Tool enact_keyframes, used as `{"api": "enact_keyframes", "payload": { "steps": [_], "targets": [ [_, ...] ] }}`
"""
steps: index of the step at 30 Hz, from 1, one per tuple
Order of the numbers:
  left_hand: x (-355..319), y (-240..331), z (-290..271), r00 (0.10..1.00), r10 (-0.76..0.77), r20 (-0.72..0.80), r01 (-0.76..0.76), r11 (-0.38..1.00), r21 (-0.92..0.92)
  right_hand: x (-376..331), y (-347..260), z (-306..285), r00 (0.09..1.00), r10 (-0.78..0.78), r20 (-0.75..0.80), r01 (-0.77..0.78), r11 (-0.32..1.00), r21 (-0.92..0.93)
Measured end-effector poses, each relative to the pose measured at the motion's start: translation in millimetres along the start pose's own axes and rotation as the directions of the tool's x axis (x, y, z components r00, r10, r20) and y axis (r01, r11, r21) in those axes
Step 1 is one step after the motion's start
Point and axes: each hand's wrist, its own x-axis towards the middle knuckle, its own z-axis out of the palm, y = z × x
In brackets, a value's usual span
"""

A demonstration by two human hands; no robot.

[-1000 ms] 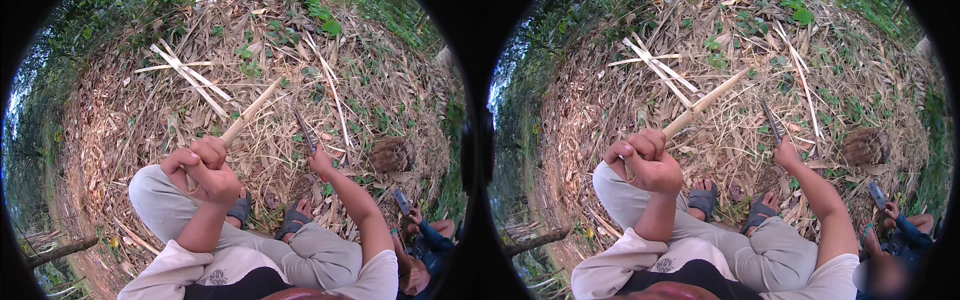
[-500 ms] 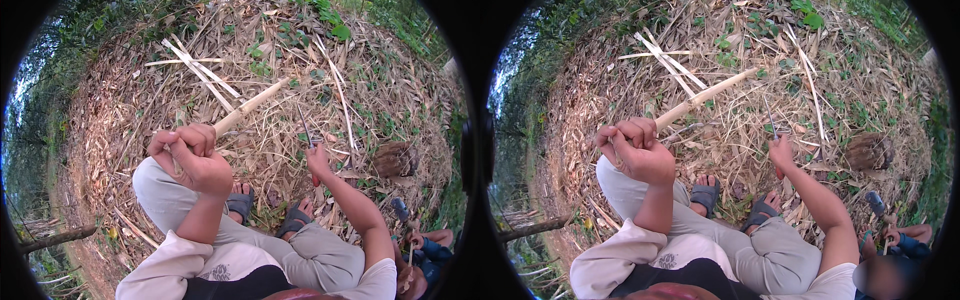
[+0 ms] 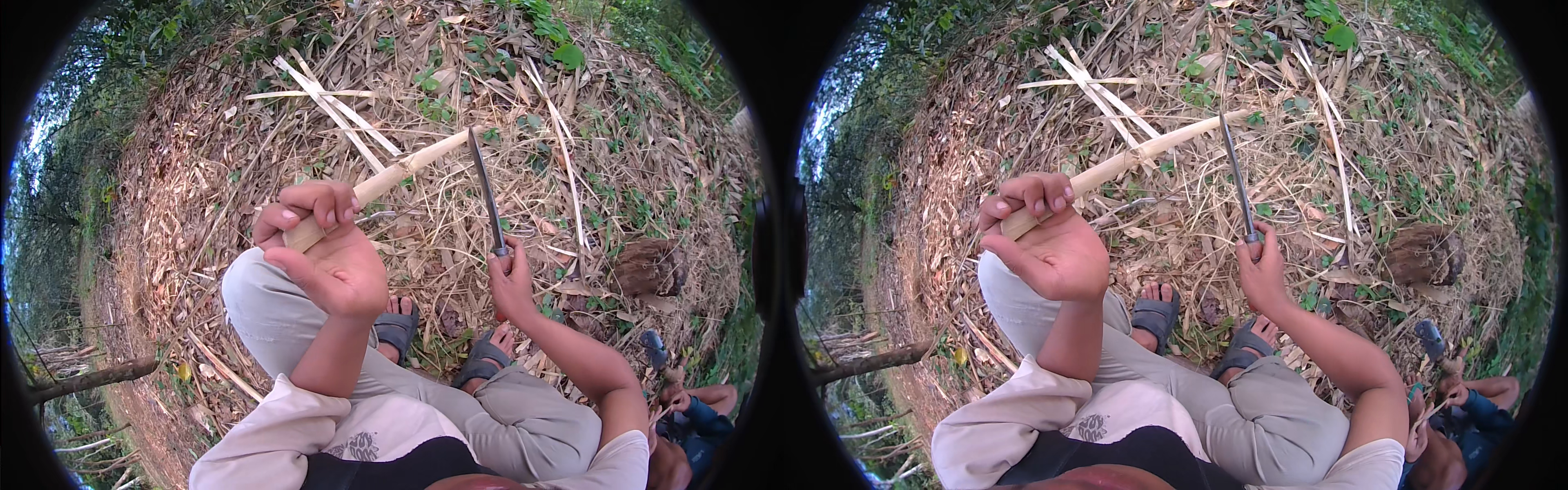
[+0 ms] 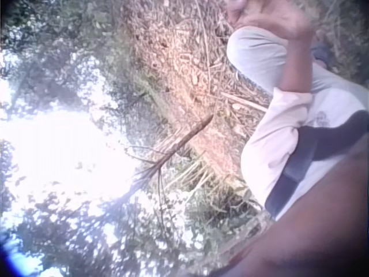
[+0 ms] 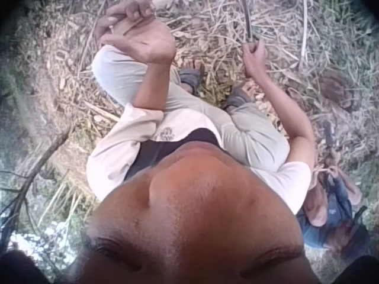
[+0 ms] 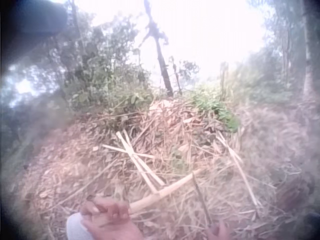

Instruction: The person sits on the ground and uses a large knife to split a long bamboo stalk into thin strips. They hold the bamboo with one hand and repeatedly strike it with the knife to separate the fibers, while another person works nearby.

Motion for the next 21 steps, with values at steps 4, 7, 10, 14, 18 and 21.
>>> {"api": "enact_keyframes", "payload": {
  "steps": [4, 7, 10, 14, 18, 21],
  "targets": [
    [2.2, 5.7, 1.1, 0.990, -0.035, 0.140, 0.032, 0.999, 0.023, -13.0, -39.4, 5.3, 0.994, -0.111, 0.003, 0.109, 0.982, 0.156],
    [6.0, 8.5, -2.1, 0.947, -0.087, 0.310, 0.073, 0.996, 0.059, -16.1, -73.8, 2.5, 0.973, -0.223, 0.054, 0.216, 0.970, 0.115],
    [8.8, 11.3, -3.5, 0.883, -0.112, 0.456, 0.087, 0.993, 0.075, -19.1, -98.1, 1.8, 0.941, -0.298, 0.162, 0.282, 0.953, 0.111],
    [1.4, 15.5, 0.1, 0.883, -0.098, 0.458, 0.027, 0.987, 0.159, -19.7, -125.8, -7.0, 0.892, -0.358, 0.278, 0.360, 0.932, 0.043],
    [-12.2, 12.2, 1.4, 0.924, -0.056, 0.379, -0.022, 0.980, 0.199, -22.3, -136.8, -11.4, 0.820, -0.474, 0.321, 0.516, 0.855, -0.056],
    [-15.7, 9.9, 7.7, 0.943, -0.007, 0.334, -0.071, 0.973, 0.220, -17.9, -135.0, -9.7, 0.753, -0.589, 0.295, 0.631, 0.773, -0.065]
  ]
}}
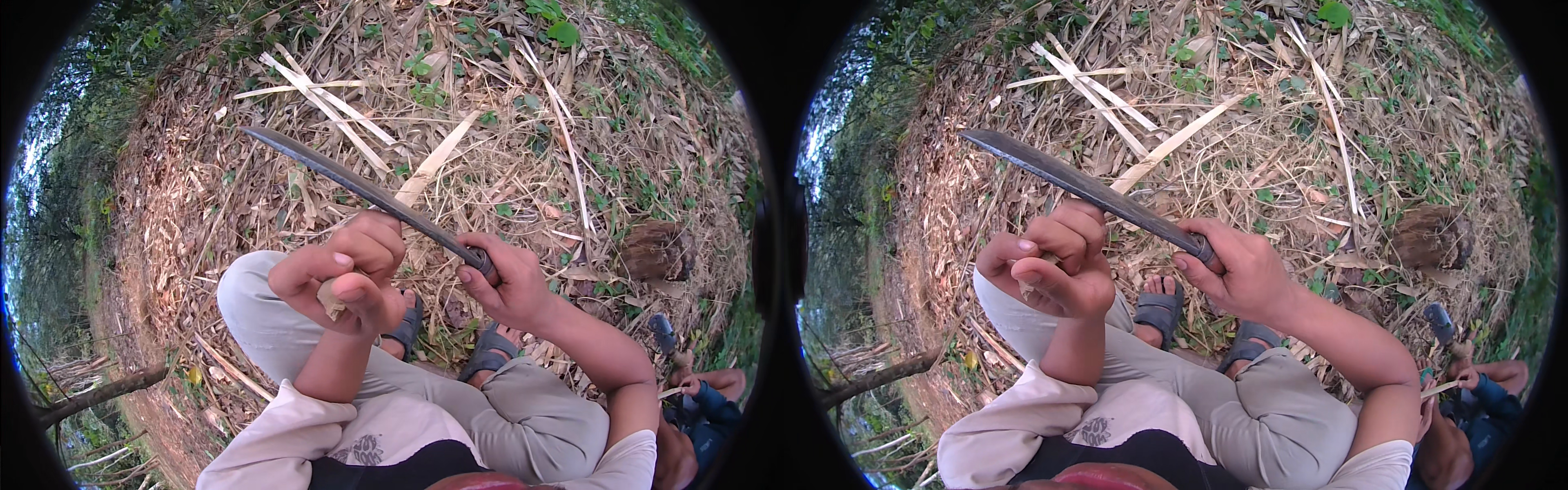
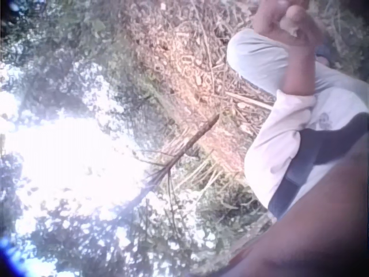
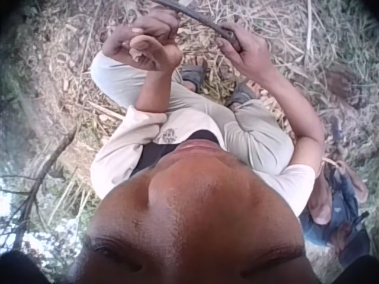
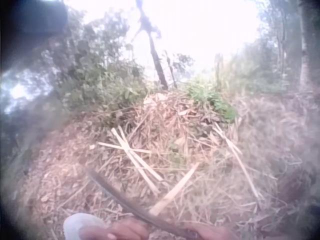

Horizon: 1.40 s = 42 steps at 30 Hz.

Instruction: The person sits on the ground and uses a large knife to split a long bamboo stalk into thin strips. They hold the bamboo with one hand and repeatedly strike it with the knife to separate the fibers, while another person works nearby.

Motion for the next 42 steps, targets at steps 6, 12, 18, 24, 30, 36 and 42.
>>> {"api": "enact_keyframes", "payload": {
  "steps": [6, 12, 18, 24, 30, 36, 42],
  "targets": [
    [-0.4, -4.2, 5.9, 0.998, 0.047, -0.031, -0.046, 0.998, 0.037, 1.3, 8.3, -4.1, 0.984, 0.163, 0.072, -0.163, 0.987, 0.002],
    [-6.4, -4.0, 8.5, 0.994, 0.051, -0.092, -0.047, 0.998, 0.050, 3.0, 13.8, 0.0, 1.000, -0.014, 0.022, 0.014, 1.000, 0.017],
    [-6.4, -14.1, 4.6, 0.977, 0.004, -0.211, 0.015, 0.996, 0.087, 14.6, 41.2, 3.7, 0.992, 0.126, 0.012, -0.125, 0.988, -0.093],
    [-11.9, -8.8, 14.3, 0.976, -0.001, -0.218, 0.037, 0.986, 0.160, 11.8, 24.1, -5.9, 0.994, 0.084, 0.066, -0.078, 0.993, -0.091],
    [-7.0, -21.9, 0.9, 0.959, -0.024, -0.282, 0.043, 0.997, 0.064, 24.7, 34.1, -1.0, 0.979, 0.200, 0.042, -0.195, 0.974, -0.113],
    [-9.2, -19.8, 8.0, 0.968, -0.007, -0.251, 0.019, 0.999, 0.045, 34.5, 50.1, 1.6, 0.968, 0.248, 0.040, -0.243, 0.964, -0.104],
    [-16.5, -21.3, 2.2, 0.960, -0.065, -0.272, 0.093, 0.991, 0.091, 27.2, 36.8, 3.3, 0.993, 0.107, 0.047, -0.099, 0.983, -0.158]
  ]
}}
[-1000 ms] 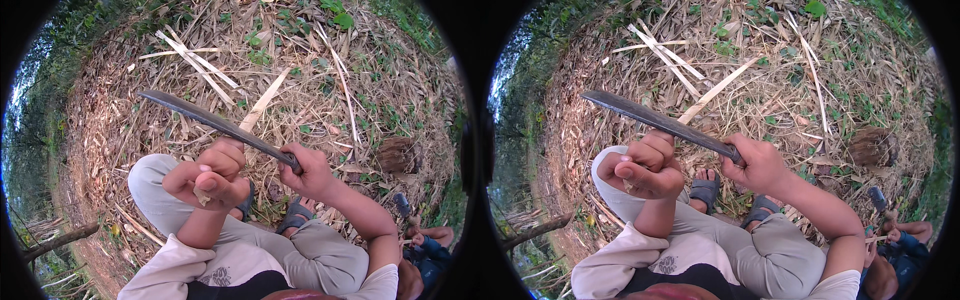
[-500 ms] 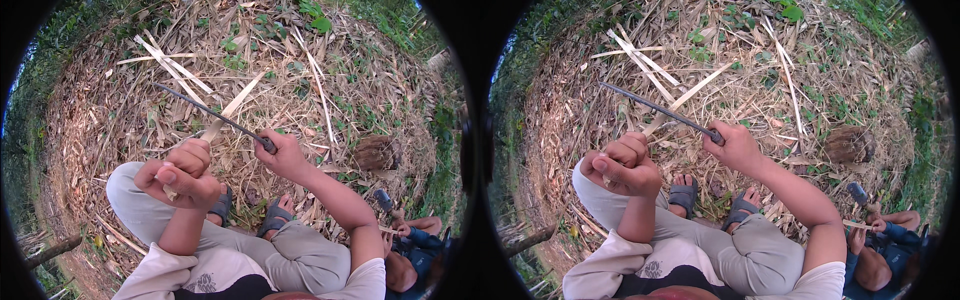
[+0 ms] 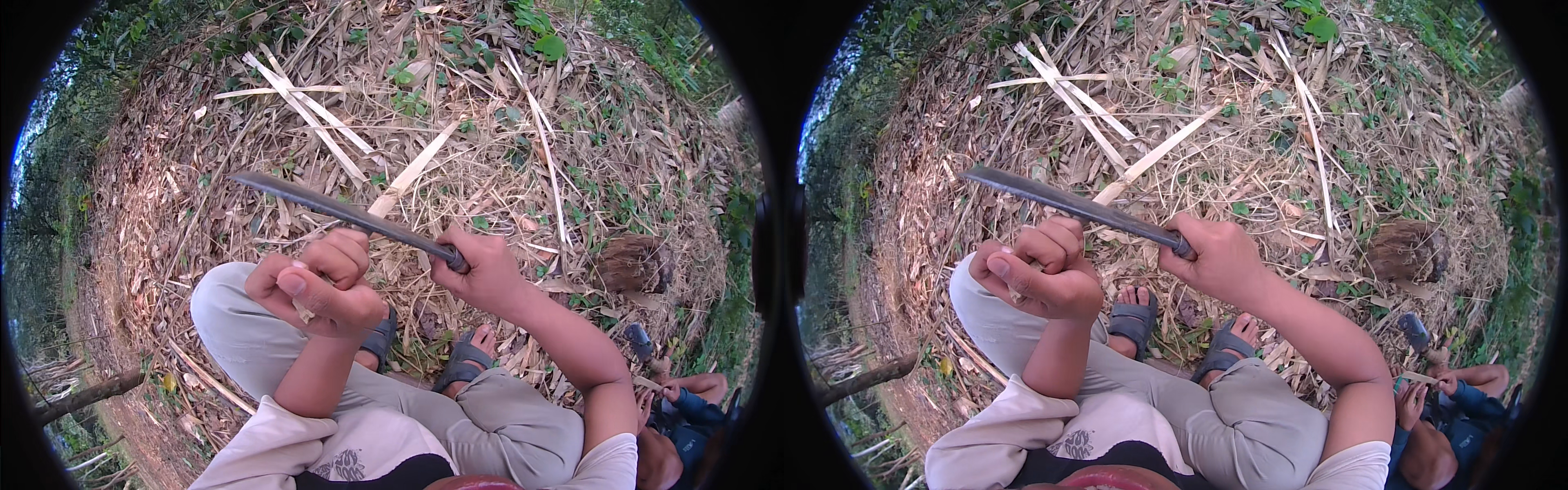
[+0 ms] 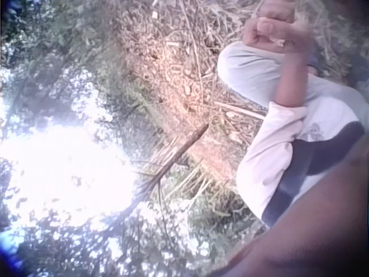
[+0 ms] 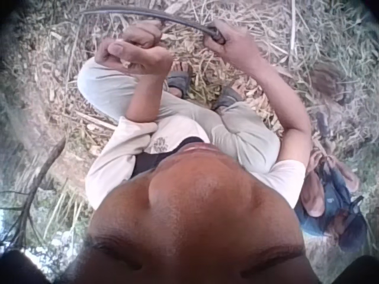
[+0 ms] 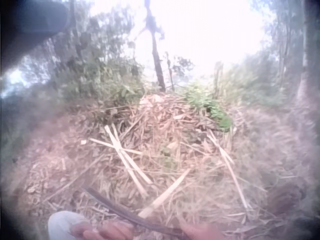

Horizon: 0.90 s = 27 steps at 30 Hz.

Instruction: The person sits on the ground and uses a large knife to split a long bamboo stalk into thin strips. They hold the bamboo with one hand and repeatedly strike it with the knife to separate the fibers, while another person works nearby.

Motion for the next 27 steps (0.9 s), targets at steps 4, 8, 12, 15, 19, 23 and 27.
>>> {"api": "enact_keyframes", "payload": {
  "steps": [4, 8, 12, 15, 19, 23, 27],
  "targets": [
    [-3.9, -2.6, 5.2, 0.997, 0.007, 0.082, -0.006, 1.000, -0.002, 2.5, 22.4, 0.3, 0.998, 0.056, 0.006, -0.055, 0.998, -0.041],
    [0.2, -8.0, 3.2, 0.999, 0.031, 0.021, -0.030, 0.999, -0.040, 4.0, 11.3, -5.0, 1.000, 0.017, 0.001, -0.017, 0.993, -0.113],
    [-10.8, -2.2, 12.9, 0.997, 0.054, 0.056, -0.054, 0.998, -0.016, -4.9, 17.9, -3.6, 1.000, -0.009, 0.010, 0.010, 0.996, -0.086],
    [-8.2, -6.7, 7.8, 0.999, 0.005, 0.045, -0.004, 1.000, -0.015, 8.2, 29.4, -0.4, 0.999, 0.044, -0.005, -0.044, 0.985, -0.170],
    [-13.6, 0.4, 11.5, 0.999, -0.026, 0.038, 0.025, 0.999, 0.022, -4.1, 6.0, -5.1, 0.995, -0.100, -0.003, 0.099, 0.990, -0.101],
    [-15.9, -8.5, 9.3, 0.995, 0.015, 0.099, -0.014, 1.000, -0.016, 6.2, 34.4, 4.9, 0.999, 0.020, -0.047, -0.027, 0.985, -0.167],
    [-12.9, -3.0, 9.3, 0.986, 0.009, 0.168, -0.014, 0.999, 0.030, -1.6, 14.2, -2.4, 0.993, -0.115, -0.033, 0.110, 0.986, -0.127]
  ]
}}
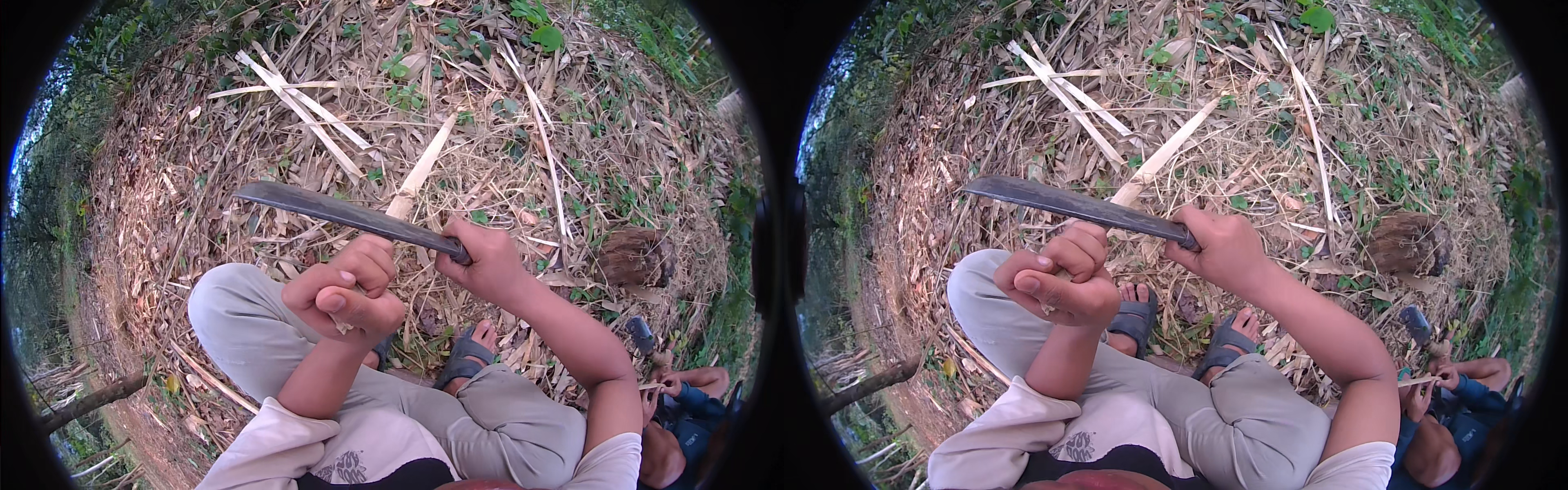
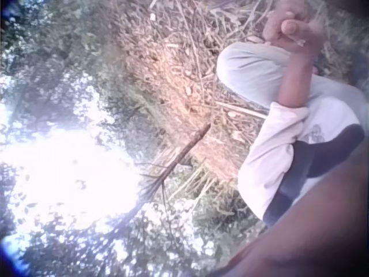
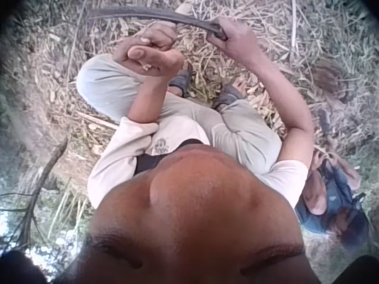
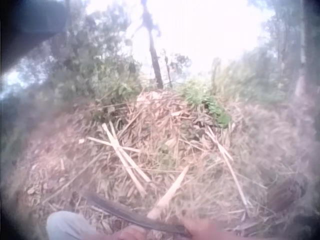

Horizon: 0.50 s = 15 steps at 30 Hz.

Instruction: The person sits on the ground and uses a large knife to split a long bamboo stalk into thin strips. They hold the bamboo with one hand and repeatedly strike it with the knife to separate the fibers, while another person works nearby.

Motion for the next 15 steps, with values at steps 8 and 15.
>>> {"api": "enact_keyframes", "payload": {
  "steps": [8, 15],
  "targets": [
    [-2.1, -6.4, 1.0, 1.000, 0.019, -0.015, -0.019, 1.000, -0.016, -7.6, 6.1, 4.1, 0.999, 0.047, -0.003, -0.047, 0.998, -0.045],
    [-4.4, -8.1, 0.8, 0.997, -0.038, -0.066, 0.035, 0.999, -0.042, -7.4, 6.3, 2.7, 0.999, -0.027, -0.030, 0.024, 0.995, -0.100]
  ]
}}
